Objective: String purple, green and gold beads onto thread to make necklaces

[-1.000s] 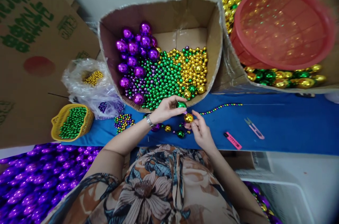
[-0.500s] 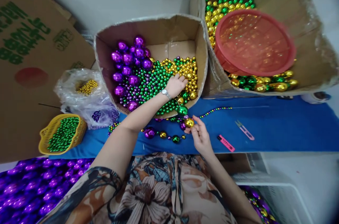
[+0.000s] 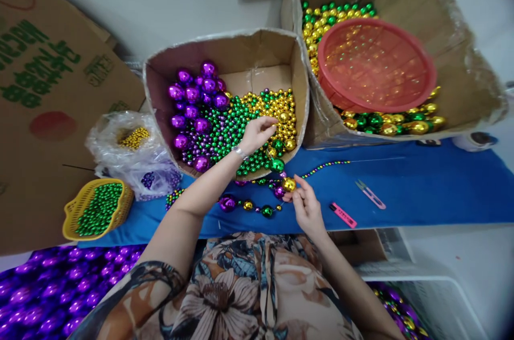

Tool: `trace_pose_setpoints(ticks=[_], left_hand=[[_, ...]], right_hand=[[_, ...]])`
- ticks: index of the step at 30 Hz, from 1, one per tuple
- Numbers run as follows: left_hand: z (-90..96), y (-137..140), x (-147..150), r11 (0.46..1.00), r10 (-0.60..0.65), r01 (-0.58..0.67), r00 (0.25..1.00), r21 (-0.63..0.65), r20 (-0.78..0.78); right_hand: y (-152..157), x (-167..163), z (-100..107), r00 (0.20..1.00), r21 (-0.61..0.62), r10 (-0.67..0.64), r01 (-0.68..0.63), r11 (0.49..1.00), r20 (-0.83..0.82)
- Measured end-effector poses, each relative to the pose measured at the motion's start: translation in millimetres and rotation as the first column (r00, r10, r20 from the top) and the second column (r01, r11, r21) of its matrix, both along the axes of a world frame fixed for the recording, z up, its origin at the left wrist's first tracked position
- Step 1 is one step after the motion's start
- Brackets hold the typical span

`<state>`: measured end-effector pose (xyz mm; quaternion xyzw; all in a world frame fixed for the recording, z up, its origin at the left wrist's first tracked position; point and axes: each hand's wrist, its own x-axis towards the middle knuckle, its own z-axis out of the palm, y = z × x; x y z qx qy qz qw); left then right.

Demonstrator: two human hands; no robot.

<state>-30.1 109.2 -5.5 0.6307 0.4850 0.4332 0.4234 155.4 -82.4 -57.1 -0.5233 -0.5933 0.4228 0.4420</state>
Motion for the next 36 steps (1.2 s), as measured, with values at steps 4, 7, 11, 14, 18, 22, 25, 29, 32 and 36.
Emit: trace_pose_setpoints(ticks=[4, 7, 11, 14, 18, 22, 25, 29, 32, 36], left_hand=[[11.3, -39, -18, 0.909, 0.058, 0.181, 0.838, -0.376, 0.543], [13.1, -62, -26, 0.867, 0.105, 0.237, 0.773, -0.439, 0.626], [10.3, -77, -32, 0.862, 0.127, 0.237, 0.755, -0.448, 0.643], [9.3, -83, -35, 0.872, 0.134, 0.208, 0.769, -0.442, 0.625], [9.1, -87, -38, 0.887, 0.111, 0.19, 0.797, -0.42, 0.594], [9.1, -90, -44, 0.918, 0.082, 0.141, 0.847, -0.371, 0.525], [12.5, -93, -47, 0.958, 0.019, 0.095, 0.922, -0.272, 0.387], [22.7, -103, -52, 0.985, -0.077, 0.11, 0.97, -0.135, 0.23], [27.6, -113, -57, 0.976, -0.103, 0.141, 0.971, -0.166, 0.215], [20.5, -128, -61, 0.981, -0.117, 0.138, 0.982, -0.14, 0.15]], right_hand=[[1, 2, 6, 0.998, 0.005, -0.039, 0.039, 0.999, 0.039], [2, 1, 8, 0.998, 0.01, -0.023, 0.022, 1.0, 0.065], [3, -1, 8, 0.995, 0.006, -0.002, 0.001, 1.0, 0.103], [3, -1, 8, 0.991, 0.012, -0.002, 0.0, 1.0, 0.134], [3, -1, 9, 0.982, 0.033, 0.014, -0.021, 0.999, 0.187], [3, 0, 11, 0.963, 0.079, 0.013, -0.036, 0.996, 0.271], [2, -1, 13, 0.94, 0.135, -0.003, -0.046, 0.99, 0.342], [-2, -2, 12, 0.927, 0.154, 0.01, -0.072, 0.985, 0.375], [-7, -4, 5, 0.932, 0.111, 0.064, -0.111, 0.988, 0.358], [-14, -10, -12, 0.916, 0.105, 0.13, -0.182, 0.978, 0.379]])
